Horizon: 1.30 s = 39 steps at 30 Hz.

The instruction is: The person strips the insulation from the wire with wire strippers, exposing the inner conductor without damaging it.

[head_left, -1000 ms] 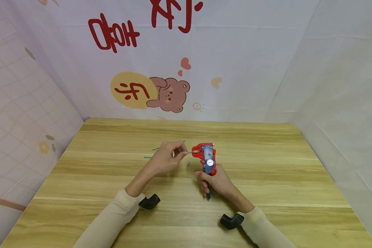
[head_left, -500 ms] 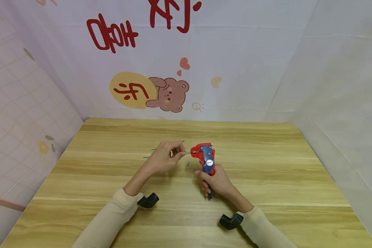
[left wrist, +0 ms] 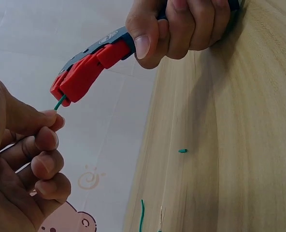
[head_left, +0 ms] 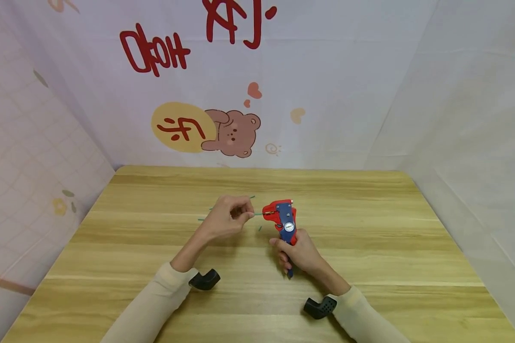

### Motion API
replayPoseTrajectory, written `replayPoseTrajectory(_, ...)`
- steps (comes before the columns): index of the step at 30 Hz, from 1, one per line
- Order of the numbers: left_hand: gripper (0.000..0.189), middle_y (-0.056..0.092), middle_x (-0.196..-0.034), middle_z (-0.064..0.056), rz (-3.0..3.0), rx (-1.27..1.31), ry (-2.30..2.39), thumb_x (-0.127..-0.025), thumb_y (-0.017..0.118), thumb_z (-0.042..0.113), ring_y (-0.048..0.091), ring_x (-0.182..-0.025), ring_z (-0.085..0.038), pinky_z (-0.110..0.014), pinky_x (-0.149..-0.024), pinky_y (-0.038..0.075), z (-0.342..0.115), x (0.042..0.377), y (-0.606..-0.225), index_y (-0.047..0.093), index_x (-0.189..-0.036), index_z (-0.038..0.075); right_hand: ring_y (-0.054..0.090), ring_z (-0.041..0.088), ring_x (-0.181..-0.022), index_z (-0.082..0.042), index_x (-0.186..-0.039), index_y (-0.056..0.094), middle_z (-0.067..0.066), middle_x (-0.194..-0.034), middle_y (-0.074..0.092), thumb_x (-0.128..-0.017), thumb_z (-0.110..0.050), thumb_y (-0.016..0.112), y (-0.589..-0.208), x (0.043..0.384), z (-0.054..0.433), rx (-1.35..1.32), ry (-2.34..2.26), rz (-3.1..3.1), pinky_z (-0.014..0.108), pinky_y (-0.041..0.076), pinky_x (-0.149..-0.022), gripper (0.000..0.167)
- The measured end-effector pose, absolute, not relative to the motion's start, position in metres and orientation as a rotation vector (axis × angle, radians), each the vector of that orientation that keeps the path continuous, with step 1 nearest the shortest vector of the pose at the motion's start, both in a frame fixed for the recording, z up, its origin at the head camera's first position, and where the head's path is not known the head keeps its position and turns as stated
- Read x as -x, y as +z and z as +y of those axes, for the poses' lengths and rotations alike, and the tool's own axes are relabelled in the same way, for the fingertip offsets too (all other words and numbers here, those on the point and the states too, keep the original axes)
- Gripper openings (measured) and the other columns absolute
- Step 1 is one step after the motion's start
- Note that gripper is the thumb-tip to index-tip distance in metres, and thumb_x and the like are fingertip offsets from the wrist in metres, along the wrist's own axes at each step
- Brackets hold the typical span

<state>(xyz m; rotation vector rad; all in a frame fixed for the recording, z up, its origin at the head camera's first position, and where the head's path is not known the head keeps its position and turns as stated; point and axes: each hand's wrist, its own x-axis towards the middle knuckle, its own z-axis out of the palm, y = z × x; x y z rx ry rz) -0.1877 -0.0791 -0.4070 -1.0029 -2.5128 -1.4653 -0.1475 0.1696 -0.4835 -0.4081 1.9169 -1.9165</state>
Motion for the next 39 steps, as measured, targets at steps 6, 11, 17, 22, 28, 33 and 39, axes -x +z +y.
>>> replayPoseTrajectory(6, 0.016, 0.055, -0.068, -0.001, -2.582, 0.750, -1.508, -0.097, 0.065, 0.005, 0.043, -0.058, -0.009, -0.023, -0.055, 0.036, -0.111, 0.189, -0.407, 0.069, -0.083, 0.013, 0.049, 0.013, -0.043, -0.006, -0.081, 0.049, -0.002, -0.055, 0.049, -0.102, -0.019, 0.061, -0.487, 0.151, 0.183, 0.313, -2.118, 1.785, 0.031, 0.051, -0.045, 0.028)
replayPoseTrajectory(11, 0.011, 0.060, -0.074, -0.007, -2.660, 0.601, -1.535, -0.100, 0.066, 0.011, 0.051, -0.062, -0.014, -0.026, -0.058, 0.043, -0.136, 0.191, -0.411, 0.070, -0.089, 0.013, 0.052, 0.014, -0.045, -0.002, -0.080, 0.049, 0.000, -0.057, 0.052, -0.102, -0.016, 0.062, -0.488, 0.154, 0.193, 0.333, -2.134, 1.855, 0.030, 0.052, -0.048, 0.029)
replayPoseTrajectory(17, 0.008, 0.066, -0.080, -0.007, -2.712, 0.693, -1.466, -0.100, 0.067, 0.016, 0.058, -0.072, -0.016, -0.025, -0.064, 0.045, -0.132, 0.193, -0.415, 0.071, -0.094, 0.016, 0.064, 0.018, -0.057, 0.006, -0.094, 0.051, 0.003, -0.067, 0.062, -0.102, -0.016, 0.063, -0.488, 0.156, 0.192, 0.343, -2.105, 1.844, 0.044, 0.063, -0.065, 0.026)
replayPoseTrajectory(22, 0.009, 0.065, -0.078, -0.007, -2.711, 0.711, -1.417, -0.099, 0.067, 0.012, 0.055, -0.072, -0.014, -0.026, -0.063, 0.043, -0.128, 0.195, -0.417, 0.072, -0.092, 0.014, 0.068, 0.020, -0.066, 0.008, -0.105, 0.049, 0.004, -0.074, 0.064, -0.103, -0.020, 0.062, -0.486, 0.163, 0.193, 0.364, -2.109, 1.780, 0.049, 0.063, -0.075, 0.031)
replayPoseTrajectory(28, 0.009, 0.062, -0.076, 0.000, -2.759, 0.683, -1.392, -0.098, 0.067, 0.007, 0.054, -0.073, -0.017, -0.026, -0.064, 0.044, -0.132, 0.196, -0.423, 0.072, -0.090, 0.006, 0.069, 0.023, -0.071, 0.010, -0.111, 0.049, 0.006, -0.081, 0.065, -0.104, -0.025, 0.062, -0.484, 0.168, 0.196, 0.416, -2.055, 1.760, 0.050, 0.062, -0.079, 0.037)
replayPoseTrajectory(33, 0.006, 0.063, -0.078, -0.002, -2.830, 0.648, -1.358, -0.094, 0.069, 0.004, 0.055, -0.074, -0.017, -0.025, -0.067, 0.046, -0.135, 0.195, -0.429, 0.071, -0.089, 0.005, 0.070, 0.022, -0.072, 0.014, -0.111, 0.048, 0.006, -0.082, 0.065, -0.105, -0.023, 0.060, -0.483, 0.170, 0.198, 0.468, -2.043, 1.755, 0.051, 0.062, -0.079, 0.039)
replayPoseTrajectory(39, 0.007, 0.061, -0.076, 0.000, -2.934, 0.614, -1.182, -0.091, 0.073, 0.006, 0.053, -0.072, -0.014, -0.025, -0.065, 0.045, -0.135, 0.195, -0.437, 0.071, -0.085, 0.009, 0.070, 0.020, -0.071, 0.013, -0.114, 0.044, 0.006, -0.082, 0.065, -0.105, -0.021, 0.060, -0.484, 0.174, 0.207, 0.487, -2.038, 1.760, 0.050, 0.062, -0.077, 0.038)
